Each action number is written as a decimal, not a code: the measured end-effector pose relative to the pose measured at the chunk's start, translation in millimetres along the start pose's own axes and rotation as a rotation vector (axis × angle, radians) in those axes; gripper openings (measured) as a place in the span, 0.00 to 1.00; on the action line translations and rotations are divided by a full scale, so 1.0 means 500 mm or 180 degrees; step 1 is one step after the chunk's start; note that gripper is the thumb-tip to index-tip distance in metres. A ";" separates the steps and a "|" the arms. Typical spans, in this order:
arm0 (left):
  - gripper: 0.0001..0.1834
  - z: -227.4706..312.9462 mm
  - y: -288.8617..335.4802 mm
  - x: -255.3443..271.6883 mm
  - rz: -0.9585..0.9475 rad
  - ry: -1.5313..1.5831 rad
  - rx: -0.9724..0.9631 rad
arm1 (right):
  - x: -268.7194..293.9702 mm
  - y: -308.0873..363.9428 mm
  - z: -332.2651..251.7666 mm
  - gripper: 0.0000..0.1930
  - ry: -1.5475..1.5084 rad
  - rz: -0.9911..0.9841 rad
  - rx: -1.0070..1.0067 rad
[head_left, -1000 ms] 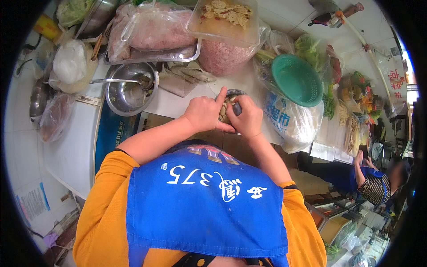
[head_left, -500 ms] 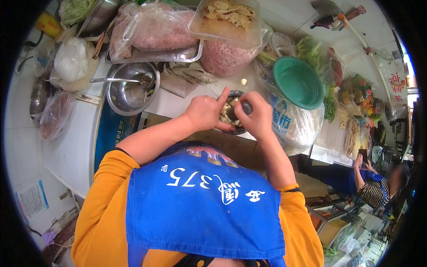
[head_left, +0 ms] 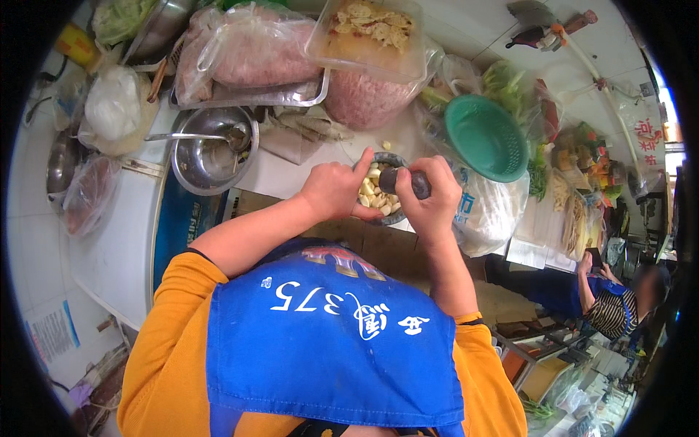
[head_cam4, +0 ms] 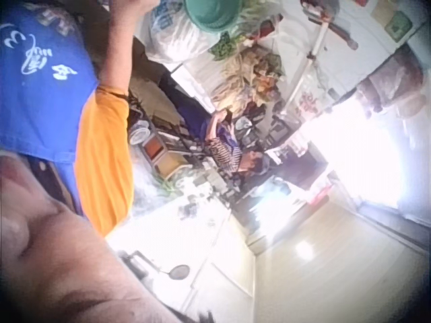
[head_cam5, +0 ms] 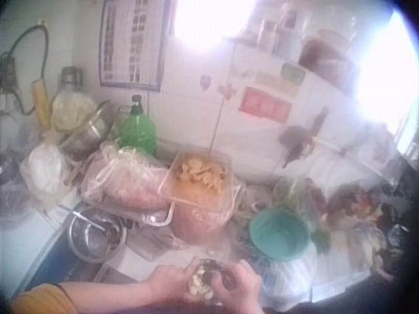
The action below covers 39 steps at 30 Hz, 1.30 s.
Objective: The person transfers garlic cloves from a green colander into a mortar, then uses a pestle to crush them. They briefly walk to a refrigerator, retrieve a small item, and return to continue crushing garlic. The person also handles a metal bowl and ladle, pouring liquid into a container.
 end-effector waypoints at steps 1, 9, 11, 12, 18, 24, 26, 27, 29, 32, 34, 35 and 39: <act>0.74 0.001 0.001 0.002 0.0036 0.0014 -0.0034 | -0.009 0.001 -0.004 0.07 0.0152 -0.0444 0.0023; 0.74 -0.002 0.003 -0.002 0.0173 0.0002 -0.0113 | -0.027 -0.018 0.010 0.07 -0.0033 -0.0670 -0.0114; 0.74 -0.003 0.005 -0.011 -0.0081 -0.0021 0.0013 | -0.012 -0.013 0.009 0.07 -0.0088 -0.0246 0.0021; 0.75 -0.003 0.006 -0.011 0.0033 -0.0001 -0.0055 | -0.007 -0.008 0.005 0.06 -0.0048 -0.0233 0.0072; 0.74 -0.007 0.002 -0.007 0.0241 0.0166 -0.0211 | -0.043 0.009 -0.008 0.14 0.0535 -0.1577 -0.0127; 0.73 0.001 0.004 -0.002 0.0088 -0.0064 -0.0070 | -0.019 -0.093 0.182 0.14 0.0183 -0.1208 -0.0151; 0.73 0.004 0.006 0.002 0.0126 -0.0015 -0.0048 | -0.078 -0.100 0.261 0.19 0.0968 -0.1933 -0.0203; 0.73 0.005 0.006 0.002 0.0101 0.0015 -0.0021 | -0.109 -0.093 0.298 0.21 0.1429 -0.2360 -0.0353; 0.73 0.007 0.007 0.004 0.0063 0.0079 0.0025 | -0.157 -0.083 0.348 0.43 0.1777 -0.2730 -0.0632; 0.74 0.012 0.007 0.007 0.0113 0.0141 0.0114 | -0.201 -0.071 0.383 0.69 0.1614 -0.2614 -0.1226; 0.74 0.015 0.008 0.006 0.0017 0.0168 0.0184 | -0.211 -0.071 0.396 0.73 0.1309 -0.2428 -0.1480; 0.74 0.016 0.007 0.005 -0.0042 0.0184 0.0210 | -0.213 -0.079 0.404 0.75 0.1074 -0.2169 -0.1430; 0.74 0.018 0.009 0.005 -0.0014 0.0108 0.0220 | -0.252 -0.111 0.473 0.79 0.0635 -0.1969 -0.1218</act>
Point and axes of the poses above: each hand's wrist, its own y-axis away from the middle knuckle, its own x-axis out of the back of the hand, z = x × y, the point moved 3 cm from there along -y, towards the middle knuckle, and after that the axes turned 12 degrees about -z, right-handed, at the moved point
